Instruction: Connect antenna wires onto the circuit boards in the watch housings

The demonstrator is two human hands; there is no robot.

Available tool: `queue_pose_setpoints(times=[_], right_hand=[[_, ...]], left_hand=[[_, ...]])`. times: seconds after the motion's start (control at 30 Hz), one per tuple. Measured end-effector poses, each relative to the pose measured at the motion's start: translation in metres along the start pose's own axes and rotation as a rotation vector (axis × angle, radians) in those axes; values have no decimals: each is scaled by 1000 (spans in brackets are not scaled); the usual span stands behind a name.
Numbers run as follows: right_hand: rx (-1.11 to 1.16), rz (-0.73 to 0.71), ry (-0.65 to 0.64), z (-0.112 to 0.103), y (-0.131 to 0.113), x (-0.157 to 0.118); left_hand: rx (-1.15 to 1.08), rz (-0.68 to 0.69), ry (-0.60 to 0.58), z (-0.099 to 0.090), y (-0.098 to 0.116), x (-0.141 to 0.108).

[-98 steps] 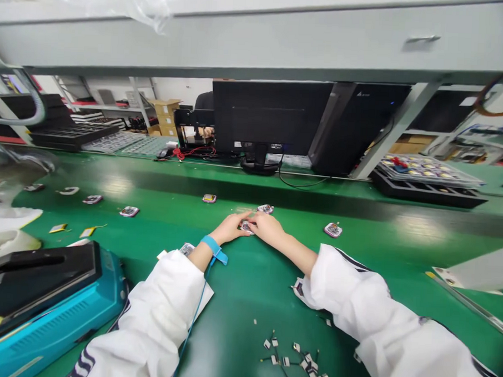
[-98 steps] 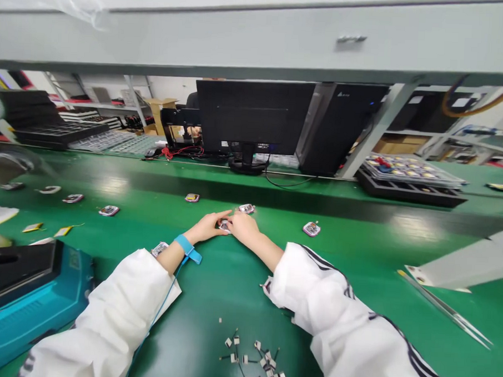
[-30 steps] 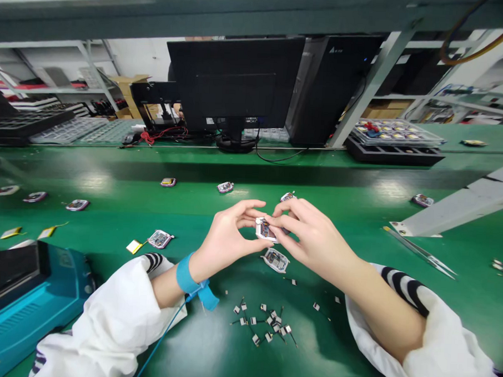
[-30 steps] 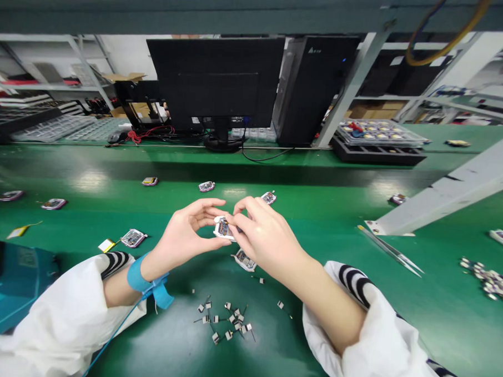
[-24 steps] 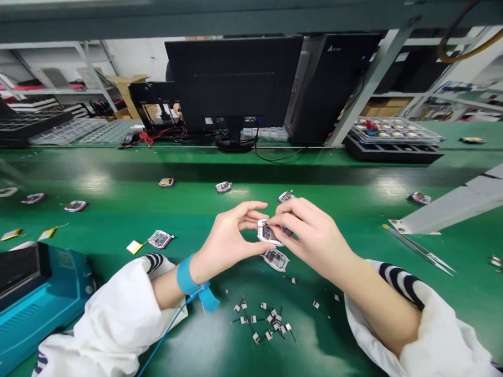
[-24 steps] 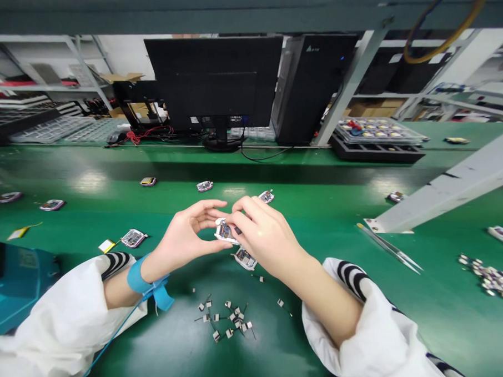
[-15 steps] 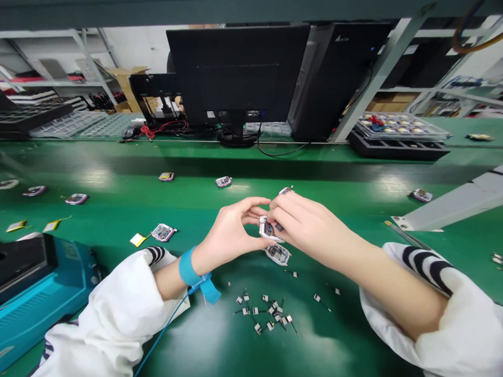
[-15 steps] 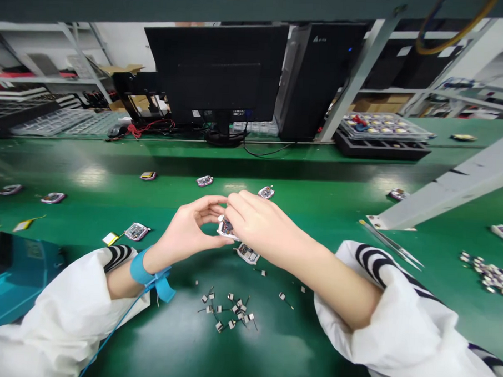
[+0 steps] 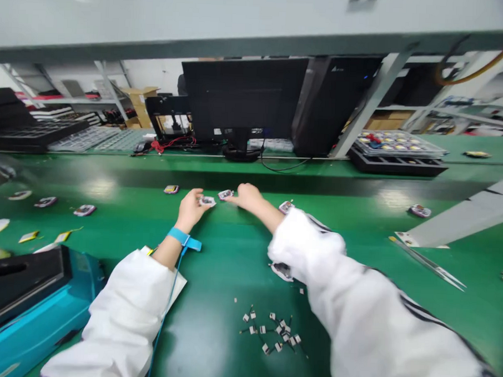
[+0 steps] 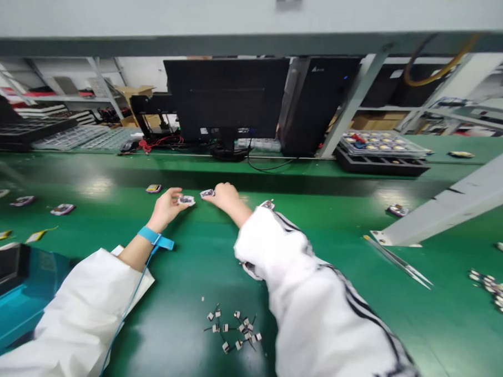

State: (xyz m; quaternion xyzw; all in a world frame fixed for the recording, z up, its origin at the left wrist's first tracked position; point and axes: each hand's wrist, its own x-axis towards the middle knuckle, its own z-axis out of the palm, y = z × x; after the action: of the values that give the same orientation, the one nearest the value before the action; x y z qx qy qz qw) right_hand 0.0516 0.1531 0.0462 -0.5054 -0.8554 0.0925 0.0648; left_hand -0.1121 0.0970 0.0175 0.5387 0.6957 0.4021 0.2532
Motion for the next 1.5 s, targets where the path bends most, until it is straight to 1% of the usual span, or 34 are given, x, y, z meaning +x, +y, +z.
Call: queue_pose_setpoints(times=[0.1,0.2,0.27,0.33,0.37,0.4,0.43,0.53,0.6,0.67,0.73,0.77,0.8,0.87,0.93,1.0,1.07,1.1,1.2,1.27,1.37,1.43,1.5], right_hand=[[19,93,-10,16,-24,22],[44,106,3,23,-38,34],[65,55,-17,21,-38,37],[93,-54,-40,15,-32,33],[111,-127,-42,10,-27,27],[131,-209,-36,4,-22,20],[153,-294,-23,-4,-17,9],[227,-505,28,-28,1,-32],[255,-590,37,-42,13,-64],[275,-697,66,-50,25,-93],[271,-754,89,-53,36,-119],[277,-750,114,-52,40,-130],[285,-716,152,-52,43,-141],[292,-595,278,-48,47,-158],[233,-520,432,-44,47,-173],[127,-516,574,-40,44,-182],[35,-523,655,-36,40,-188],[7,-520,668,-35,38,-190],[-20,-496,652,-34,32,-192],[-28,-467,641,-35,29,-193],[-56,-451,626,-35,28,-196],[-106,-479,644,-36,29,-198],[-168,-514,696,-36,31,-198]], left_hand=[[85,-50,13,-7,-16,7],[86,-72,11,-11,-20,7],[35,-78,18,-12,-16,7],[-58,-81,15,-11,-8,5],[-120,-82,-5,-10,-3,3],[-191,-86,-47,-8,3,0],[-266,-91,-116,-5,9,-3],[-480,-112,-406,4,29,-20],[-584,-114,-560,12,42,-35],[-657,-104,-674,21,53,-52],[-712,-83,-735,30,62,-67],[-738,-66,-738,34,66,-75],[-763,-47,-727,38,69,-82],[-797,-13,-685,42,75,-94],[-800,19,-657,43,81,-106],[-792,65,-623,43,87,-115],[-770,113,-569,43,90,-122],[-751,136,-543,43,91,-125],[-681,210,-477,44,91,-131],[-646,269,-457,46,90,-133],[-611,317,-469,47,89,-134],[-598,300,-490,47,89,-134],[-598,267,-527,46,89,-134]])
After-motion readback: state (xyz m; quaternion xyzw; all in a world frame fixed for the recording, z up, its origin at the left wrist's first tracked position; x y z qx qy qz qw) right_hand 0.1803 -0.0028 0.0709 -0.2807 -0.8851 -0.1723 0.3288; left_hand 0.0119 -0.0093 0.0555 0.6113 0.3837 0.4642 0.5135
